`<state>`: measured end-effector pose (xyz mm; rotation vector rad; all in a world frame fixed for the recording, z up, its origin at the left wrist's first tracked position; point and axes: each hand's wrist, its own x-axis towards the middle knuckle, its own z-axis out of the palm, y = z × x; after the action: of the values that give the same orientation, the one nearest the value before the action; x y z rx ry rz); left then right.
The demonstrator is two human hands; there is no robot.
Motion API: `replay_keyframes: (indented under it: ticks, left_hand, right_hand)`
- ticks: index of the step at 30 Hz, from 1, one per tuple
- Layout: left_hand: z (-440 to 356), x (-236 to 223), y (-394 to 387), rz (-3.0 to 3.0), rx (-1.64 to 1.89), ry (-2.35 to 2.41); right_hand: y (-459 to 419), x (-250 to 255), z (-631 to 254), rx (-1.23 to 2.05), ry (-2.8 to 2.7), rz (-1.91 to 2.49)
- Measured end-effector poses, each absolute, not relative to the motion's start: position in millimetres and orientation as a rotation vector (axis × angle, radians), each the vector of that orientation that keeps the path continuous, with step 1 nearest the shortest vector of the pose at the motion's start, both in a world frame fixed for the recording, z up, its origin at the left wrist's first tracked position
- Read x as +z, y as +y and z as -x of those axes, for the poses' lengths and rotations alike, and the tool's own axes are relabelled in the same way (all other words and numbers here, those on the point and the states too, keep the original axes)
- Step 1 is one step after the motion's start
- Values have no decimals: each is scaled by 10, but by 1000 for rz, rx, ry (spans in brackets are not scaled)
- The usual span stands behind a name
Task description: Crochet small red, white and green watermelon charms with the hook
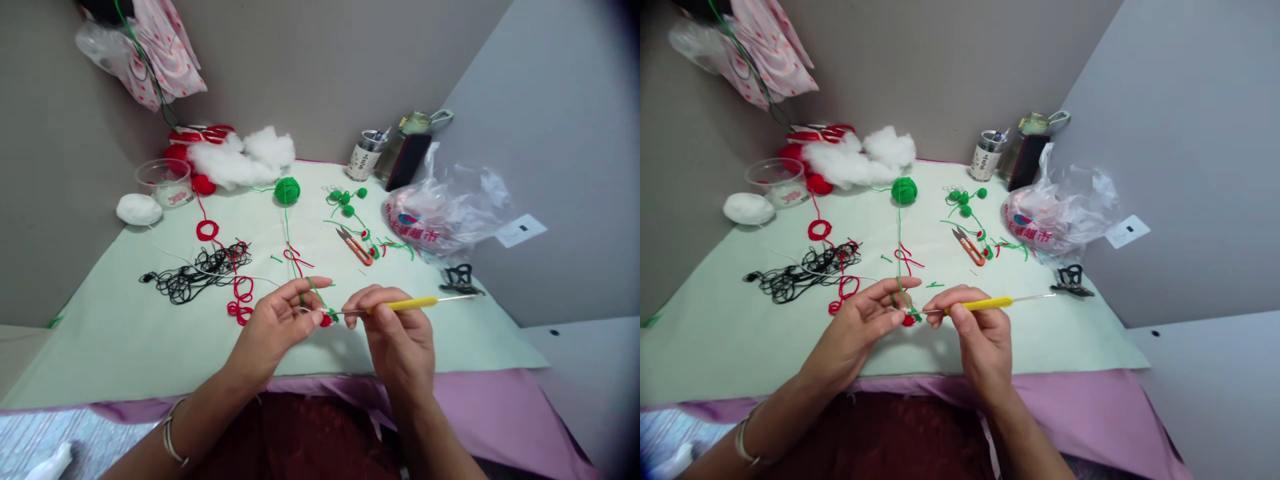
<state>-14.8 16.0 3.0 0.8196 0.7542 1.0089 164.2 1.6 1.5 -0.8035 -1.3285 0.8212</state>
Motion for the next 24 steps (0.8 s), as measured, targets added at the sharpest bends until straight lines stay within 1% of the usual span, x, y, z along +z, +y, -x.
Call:
replay_keyframes:
  ticks: [2,6,10,12,14,17,19,21,24]
  left_hand:
    - [131,16,149,-834,996,732]
    - [72,-12,138,-787,1054,746]
    - [0,-6,129,-619,1081,706]
    - [-5,9,136,-502,1029,673]
    - [21,24,158,-438,967,649]
    - [74,44,197,-462,962,662]
    - [85,53,204,-529,978,678]
    - [74,56,191,-612,991,686]
    - [57,46,158,-689,990,712]
  right_hand:
    - [18,23,-1607,747,-1429,828]
    - [-31,-11,-1543,478,-1598,915]
    - [-80,-127,-1499,87,-1771,972]
    - [-75,-154,-1500,0,-1789,963]
    - [-48,-134,-1523,158,-1678,976]
    - [16,-55,-1567,554,-1381,934]
    - [52,-13,-1573,742,-1274,863]
    - [67,3,-1556,794,-1299,843]
    - [56,-16,-1529,713,-1380,881]
